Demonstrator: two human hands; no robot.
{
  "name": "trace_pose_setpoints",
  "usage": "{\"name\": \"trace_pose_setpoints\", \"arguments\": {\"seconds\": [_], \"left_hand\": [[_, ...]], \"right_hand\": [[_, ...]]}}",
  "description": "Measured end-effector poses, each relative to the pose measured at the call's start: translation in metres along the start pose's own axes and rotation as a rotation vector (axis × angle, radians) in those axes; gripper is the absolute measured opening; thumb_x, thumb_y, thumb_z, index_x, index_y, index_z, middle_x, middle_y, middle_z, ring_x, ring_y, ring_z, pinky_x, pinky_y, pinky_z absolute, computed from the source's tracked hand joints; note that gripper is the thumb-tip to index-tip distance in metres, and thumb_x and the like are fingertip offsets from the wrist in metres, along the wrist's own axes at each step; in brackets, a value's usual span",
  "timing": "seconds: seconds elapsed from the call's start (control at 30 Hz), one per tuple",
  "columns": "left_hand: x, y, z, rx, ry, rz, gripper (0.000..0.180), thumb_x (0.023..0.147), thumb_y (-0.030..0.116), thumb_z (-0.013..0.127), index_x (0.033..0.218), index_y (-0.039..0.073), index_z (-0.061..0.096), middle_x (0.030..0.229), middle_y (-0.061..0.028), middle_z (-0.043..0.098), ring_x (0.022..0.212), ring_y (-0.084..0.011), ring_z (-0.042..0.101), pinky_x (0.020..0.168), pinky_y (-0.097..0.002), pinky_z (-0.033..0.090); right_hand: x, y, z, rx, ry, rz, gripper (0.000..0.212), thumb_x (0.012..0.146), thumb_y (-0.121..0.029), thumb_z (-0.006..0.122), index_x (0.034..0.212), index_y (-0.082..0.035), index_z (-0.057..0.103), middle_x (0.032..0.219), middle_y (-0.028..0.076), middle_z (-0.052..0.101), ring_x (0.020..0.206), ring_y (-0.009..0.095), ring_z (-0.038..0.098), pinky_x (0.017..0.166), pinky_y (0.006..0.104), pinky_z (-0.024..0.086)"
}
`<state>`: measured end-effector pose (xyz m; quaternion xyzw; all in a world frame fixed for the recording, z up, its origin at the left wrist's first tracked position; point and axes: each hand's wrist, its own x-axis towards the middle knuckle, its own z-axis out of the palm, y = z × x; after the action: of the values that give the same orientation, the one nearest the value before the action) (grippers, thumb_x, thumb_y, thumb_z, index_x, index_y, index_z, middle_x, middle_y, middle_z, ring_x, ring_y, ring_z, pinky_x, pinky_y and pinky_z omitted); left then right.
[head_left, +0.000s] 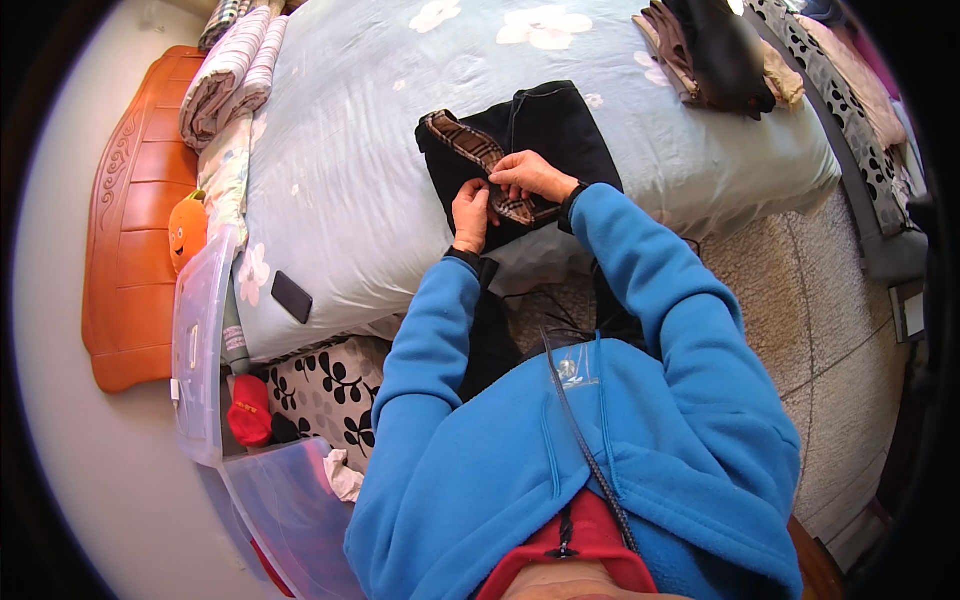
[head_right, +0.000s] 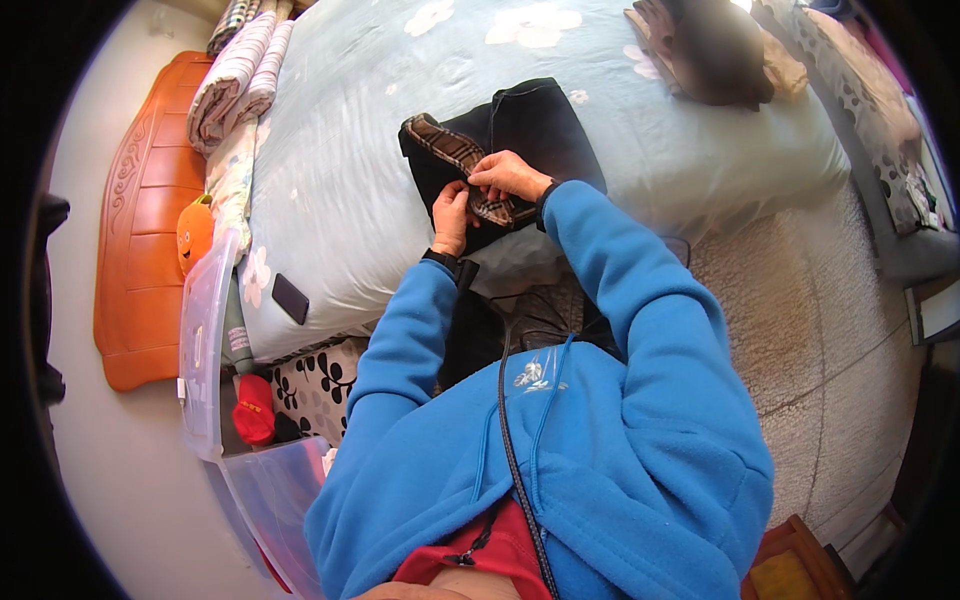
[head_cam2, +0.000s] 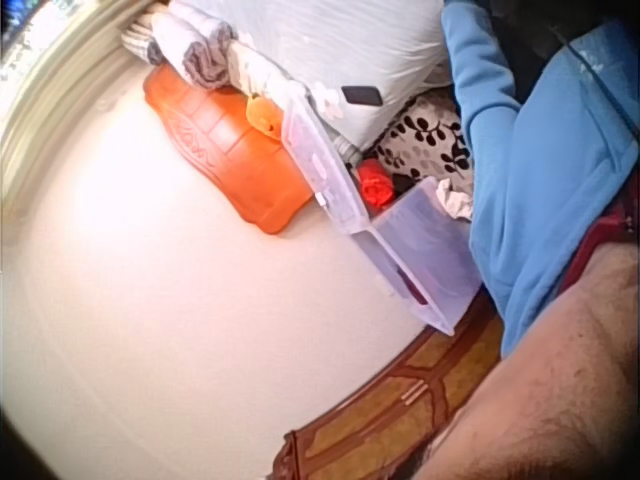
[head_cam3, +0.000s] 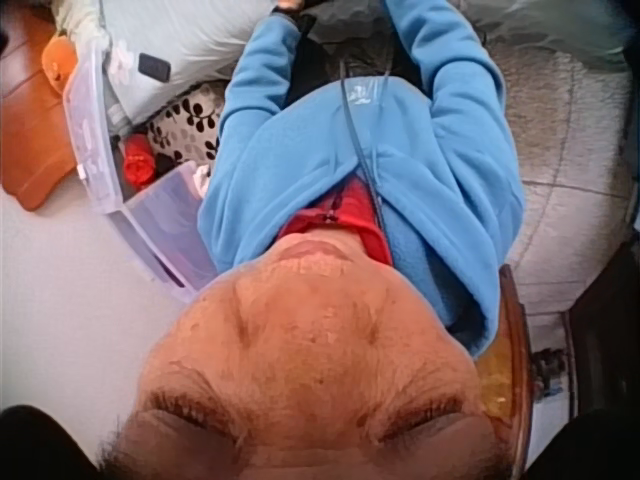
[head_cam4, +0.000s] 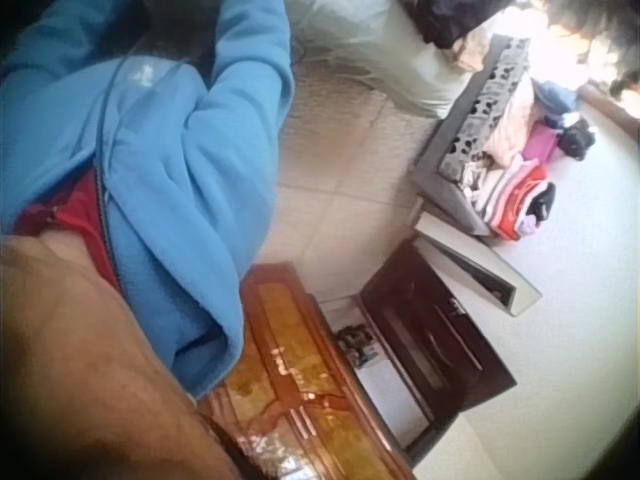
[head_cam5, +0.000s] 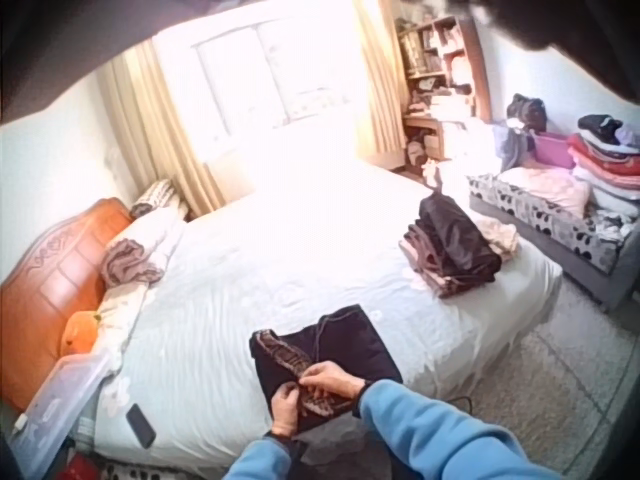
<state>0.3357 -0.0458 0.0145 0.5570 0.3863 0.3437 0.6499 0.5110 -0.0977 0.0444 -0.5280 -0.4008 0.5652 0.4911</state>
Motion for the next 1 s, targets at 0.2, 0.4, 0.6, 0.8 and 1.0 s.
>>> {"name": "trace_pose_setpoints", "arguments": {"seconds": [0.2, 0.4, 0.6, 0.8, 1.0], "left_hand": [[0.028, 0.078, -0.002, 0.631, 0.016, 0.548, 0.011, 0.093, 0.011, 0.066, 0.099, 0.003, 0.071, 0.086, -0.0082, 0.069, 0.069, -0.0229, 0.066, 0.062, -0.0338, 0.053], [0.086, 0.135, 0.005, 1.23, -0.729, 0.471, 0.022, 0.088, 0.016, 0.067, 0.105, 0.004, 0.073, 0.099, -0.0147, 0.073, 0.094, -0.0328, 0.07, 0.084, -0.0391, 0.054], [0.118, 0.137, 0.022, 1.548, -0.891, 0.526, 0.022, 0.082, 0.015, 0.069, 0.101, 0.007, 0.076, 0.096, -0.0146, 0.074, 0.092, -0.0333, 0.071, 0.082, -0.042, 0.056], [0.114, 0.116, 0.027, 1.544, -0.714, 0.683, 0.014, 0.085, 0.01, 0.061, 0.09, 0.004, 0.072, 0.094, -0.017, 0.071, 0.093, -0.0371, 0.069, 0.083, -0.0449, 0.055], [0.108, 0.107, 0.02, 1.477, -0.622, 0.702, 0.017, 0.088, 0.009, 0.057, 0.095, 0.004, 0.072, 0.098, -0.0189, 0.07, 0.095, -0.0382, 0.069, 0.084, -0.0458, 0.056]], "right_hand": [[-0.008, 0.0, 0.003, 0.041, 0.114, -0.055, 0.016, 0.094, -0.022, 0.068, 0.096, -0.006, 0.068, 0.076, 0.001, 0.066, 0.061, 0.009, 0.065, 0.047, 0.0228, 0.047], [-0.007, 0.004, 0.007, 0.076, 0.201, -0.101, 0.011, 0.095, -0.016, 0.063, 0.093, -0.005, 0.063, 0.073, 0.002, 0.063, 0.056, 0.01, 0.063, 0.046, 0.0253, 0.048], [-0.008, 0.012, 0.012, -0.012, 0.289, -0.187, 0.008, 0.096, -0.013, 0.064, 0.096, -0.005, 0.062, 0.072, -0.001, 0.059, 0.051, 0.007, 0.054, 0.046, 0.0253, 0.044], [-0.009, 0.008, 0.005, 0.06, 0.185, -0.09, 0.016, 0.094, -0.016, 0.066, 0.1, -0.001, 0.066, 0.073, 0.003, 0.064, 0.054, 0.01, 0.06, 0.048, 0.0255, 0.048], [-0.008, 0.001, -0.004, -0.047, -0.021, 0.001, 0.02, 0.091, -0.021, 0.073, 0.092, -0.002, 0.069, 0.076, 0.004, 0.065, 0.059, 0.01, 0.062, 0.052, 0.0243, 0.05]]}}
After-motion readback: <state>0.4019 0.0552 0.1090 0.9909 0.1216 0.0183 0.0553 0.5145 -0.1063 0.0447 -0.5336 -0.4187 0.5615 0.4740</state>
